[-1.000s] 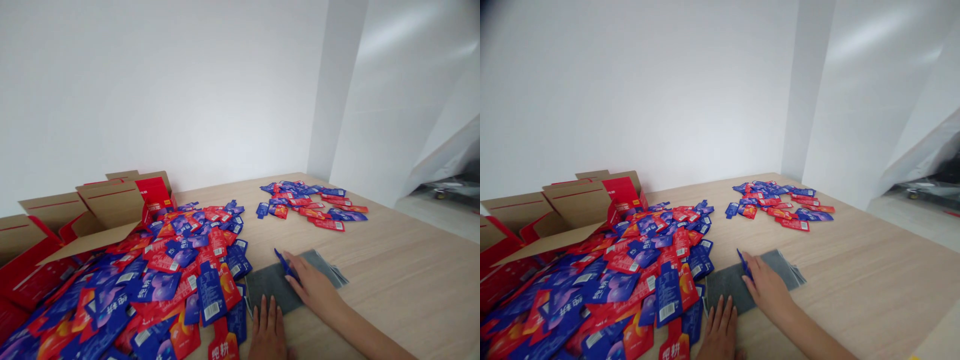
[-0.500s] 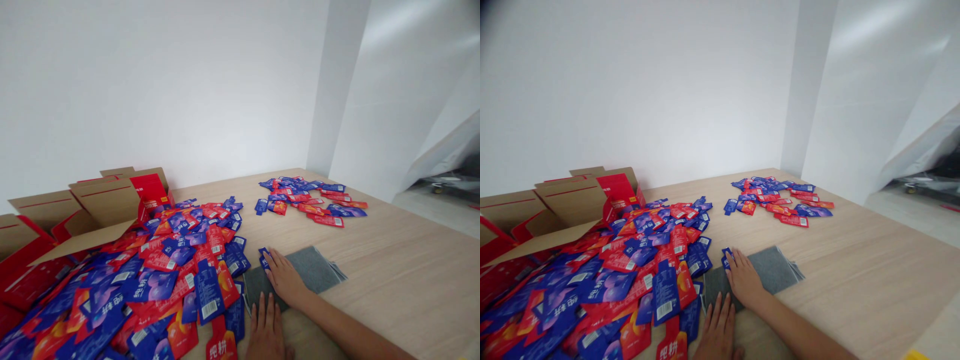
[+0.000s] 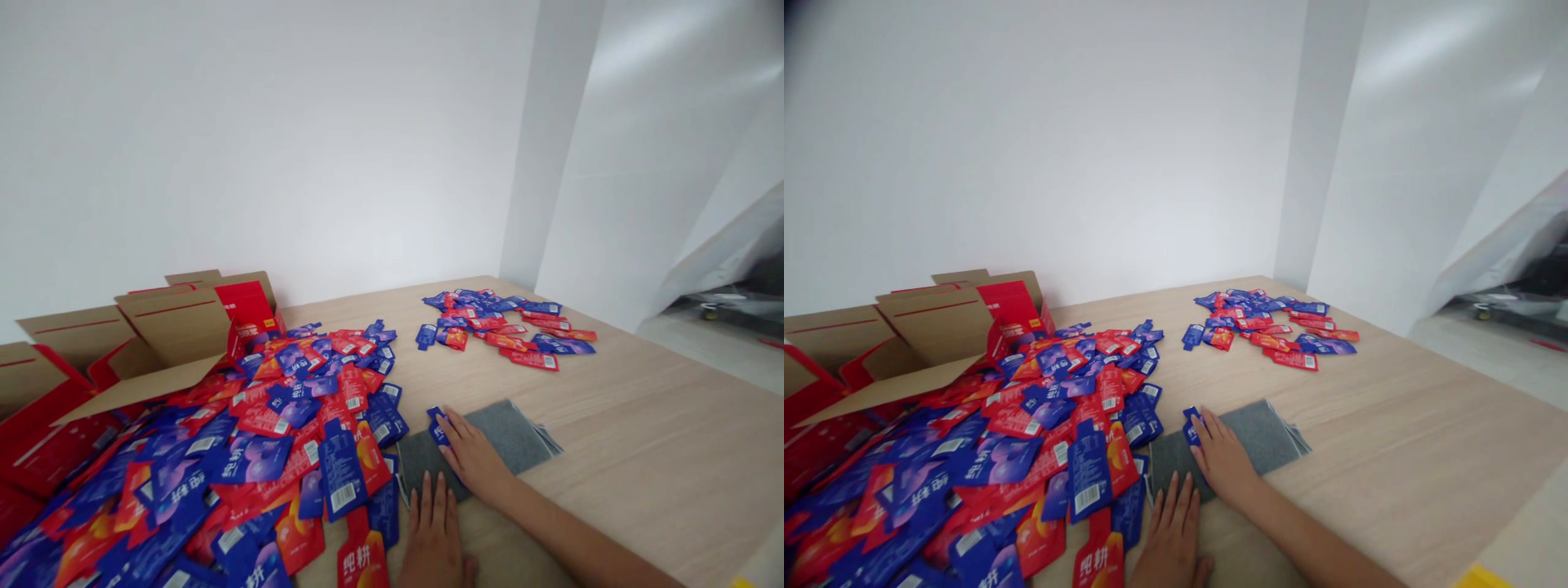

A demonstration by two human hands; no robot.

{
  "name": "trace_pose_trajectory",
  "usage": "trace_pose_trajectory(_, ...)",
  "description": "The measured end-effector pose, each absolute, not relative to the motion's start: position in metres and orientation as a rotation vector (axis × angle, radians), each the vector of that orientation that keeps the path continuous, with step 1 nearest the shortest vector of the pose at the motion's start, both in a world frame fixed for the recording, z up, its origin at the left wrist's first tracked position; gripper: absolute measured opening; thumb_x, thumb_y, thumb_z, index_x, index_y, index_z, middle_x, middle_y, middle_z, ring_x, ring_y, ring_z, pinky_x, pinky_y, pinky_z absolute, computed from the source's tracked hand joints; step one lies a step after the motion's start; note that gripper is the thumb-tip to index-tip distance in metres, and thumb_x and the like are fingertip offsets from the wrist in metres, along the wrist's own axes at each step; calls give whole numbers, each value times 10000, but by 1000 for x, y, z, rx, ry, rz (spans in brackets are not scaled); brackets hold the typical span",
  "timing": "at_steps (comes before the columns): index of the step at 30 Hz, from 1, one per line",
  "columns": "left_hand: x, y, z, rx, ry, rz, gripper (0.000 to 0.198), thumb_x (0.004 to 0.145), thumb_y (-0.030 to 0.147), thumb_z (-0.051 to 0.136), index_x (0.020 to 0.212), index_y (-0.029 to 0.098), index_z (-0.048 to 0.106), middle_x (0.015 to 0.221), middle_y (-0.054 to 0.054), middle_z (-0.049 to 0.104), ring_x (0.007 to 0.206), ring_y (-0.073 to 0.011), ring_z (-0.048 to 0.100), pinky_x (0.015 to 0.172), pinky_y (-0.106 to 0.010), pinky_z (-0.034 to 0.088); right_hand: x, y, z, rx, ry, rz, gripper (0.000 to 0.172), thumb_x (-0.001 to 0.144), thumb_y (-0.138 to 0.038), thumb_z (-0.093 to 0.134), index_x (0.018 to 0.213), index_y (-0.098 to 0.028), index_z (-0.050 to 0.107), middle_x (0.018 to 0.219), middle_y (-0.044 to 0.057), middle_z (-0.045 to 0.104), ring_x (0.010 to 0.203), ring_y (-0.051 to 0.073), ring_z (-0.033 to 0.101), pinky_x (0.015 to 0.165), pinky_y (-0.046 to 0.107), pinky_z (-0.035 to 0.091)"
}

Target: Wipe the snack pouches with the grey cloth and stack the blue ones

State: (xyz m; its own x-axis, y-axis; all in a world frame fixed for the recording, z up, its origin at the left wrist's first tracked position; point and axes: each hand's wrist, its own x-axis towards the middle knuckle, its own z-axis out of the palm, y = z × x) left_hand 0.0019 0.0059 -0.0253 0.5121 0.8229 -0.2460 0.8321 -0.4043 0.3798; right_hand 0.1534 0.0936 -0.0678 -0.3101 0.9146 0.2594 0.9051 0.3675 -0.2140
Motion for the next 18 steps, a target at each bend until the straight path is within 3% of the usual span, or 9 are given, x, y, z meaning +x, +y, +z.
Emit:
trace_pose_trajectory(3, 1, 6, -25, 2320, 1351, -15, 656, 795, 289, 438, 1392, 83, 261, 1463, -127, 126, 1344, -326, 86, 1075, -519, 158, 159, 97, -61, -1613, -2260, 192, 569, 787, -217, 475, 1335, -92, 391, 1415, 178, 340, 1291, 256, 339, 1045, 409, 315)
trace_pose_trajectory(6, 2, 8, -26, 2299, 1336, -22, 659, 800, 302, 426, 1388, 58, 257, 1460, -139, 104, 1341, -326, 61, 1078, -519, 134, 164, 97, -54, -1538, -2183, 314, 682, 690, -101, 468, 1360, -141, 342, 1401, 147, 354, 1292, 224, 331, 1060, 398, 282)
trace_pose_trajectory(12, 5, 11, -35, 2298, 1346, -43, 671, 792, 322, 428, 1385, 53, 263, 1453, -151, 121, 1335, -351, 91, 1060, -560, 156, 167, 116, -37, -1548, -1988, 794, 797, 622, -97, 528, 1381, -163, 294, 1239, 121, 493, 1146, 217, 479, 994, 371, 347)
trace_pose_trajectory(15, 6, 15, -59, 2389, 1378, -13, 674, 776, 333, 458, 1376, 69, 301, 1445, -157, 179, 1324, -368, 156, 1038, -568, 219, 151, 140, -18, -1547, -1896, 921, 779, 620, -122, 578, 1359, -120, 332, 1238, 140, 504, 1123, 241, 487, 968, 396, 368)
trace_pose_trajectory(18, 5, 20, -97, 2605, 1440, 82, 633, 760, 348, 509, 1336, 107, 405, 1403, -153, 321, 1272, -371, 312, 979, -525, 351, 115, 169, 13, -1354, -1939, 1018, 768, 605, -104, 608, 1336, -133, 375, 1224, 128, 530, 1076, 240, 523, 933, 388, 401)
